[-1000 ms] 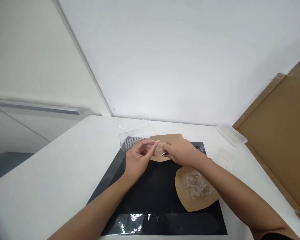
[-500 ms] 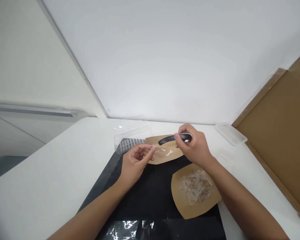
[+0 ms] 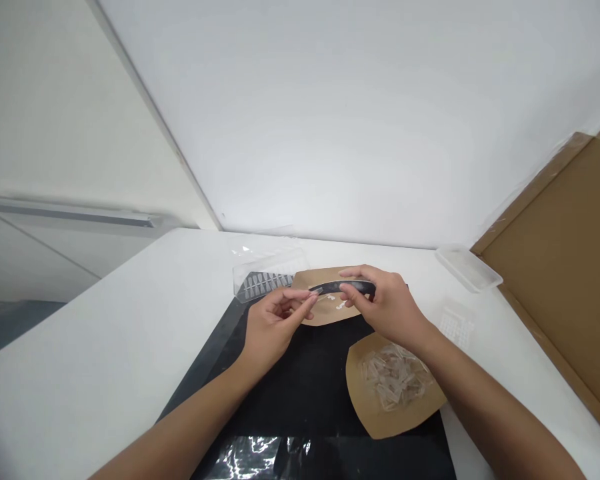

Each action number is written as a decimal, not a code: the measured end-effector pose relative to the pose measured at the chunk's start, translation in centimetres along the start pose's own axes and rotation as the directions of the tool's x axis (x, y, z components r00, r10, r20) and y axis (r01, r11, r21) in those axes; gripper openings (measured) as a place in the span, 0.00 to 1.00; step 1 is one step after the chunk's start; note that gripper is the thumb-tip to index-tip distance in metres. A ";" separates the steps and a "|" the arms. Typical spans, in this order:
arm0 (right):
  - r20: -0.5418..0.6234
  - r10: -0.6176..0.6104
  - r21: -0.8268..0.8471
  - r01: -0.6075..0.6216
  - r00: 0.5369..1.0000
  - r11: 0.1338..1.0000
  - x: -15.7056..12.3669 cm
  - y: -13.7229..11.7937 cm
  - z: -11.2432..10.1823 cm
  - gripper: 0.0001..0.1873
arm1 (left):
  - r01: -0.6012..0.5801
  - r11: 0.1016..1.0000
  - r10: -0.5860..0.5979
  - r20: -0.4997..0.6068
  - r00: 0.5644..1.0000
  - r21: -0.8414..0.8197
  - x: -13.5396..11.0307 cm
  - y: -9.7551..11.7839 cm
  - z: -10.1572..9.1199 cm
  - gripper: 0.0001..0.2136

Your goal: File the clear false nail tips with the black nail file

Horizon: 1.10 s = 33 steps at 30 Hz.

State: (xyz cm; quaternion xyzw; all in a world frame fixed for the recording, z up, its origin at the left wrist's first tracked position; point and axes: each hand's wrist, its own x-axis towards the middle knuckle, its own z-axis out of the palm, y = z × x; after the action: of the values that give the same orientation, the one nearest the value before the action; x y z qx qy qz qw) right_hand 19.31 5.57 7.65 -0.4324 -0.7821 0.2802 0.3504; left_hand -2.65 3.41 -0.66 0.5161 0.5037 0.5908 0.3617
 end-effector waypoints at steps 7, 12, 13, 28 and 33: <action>0.027 -0.061 -0.073 0.063 0.998 0.995 -0.3 0.0 0.4 0.12 | -0.016 1.000 0.016 -0.020 1.000 0.016 0.1 -0.4 -0.1 0.13; 0.003 -0.087 -0.088 0.087 0.996 0.992 -0.2 0.1 1.2 0.12 | -0.039 0.999 0.040 -0.018 0.999 0.022 -0.1 -0.2 -0.2 0.12; 0.004 -0.085 -0.089 0.085 0.996 0.992 -0.1 0.1 1.4 0.12 | -0.048 0.998 0.049 -0.007 0.999 0.033 -0.2 -0.2 -0.1 0.12; 0.036 -0.050 -0.120 0.054 0.998 0.991 -0.3 -0.4 0.8 0.12 | -0.033 0.991 0.040 -0.047 0.998 0.130 -0.2 -0.1 -0.1 0.12; 0.028 -0.047 -0.131 0.050 0.999 0.990 -0.3 -0.2 1.4 0.12 | -0.030 0.991 0.036 -0.045 0.998 0.132 0.1 -0.2 -0.1 0.12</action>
State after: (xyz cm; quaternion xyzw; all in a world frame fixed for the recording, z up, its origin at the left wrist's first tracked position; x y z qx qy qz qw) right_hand 18.17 5.05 6.87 -0.4320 -0.8135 0.2245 0.3181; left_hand -2.81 3.49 -0.87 0.5329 0.5414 0.5743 0.3053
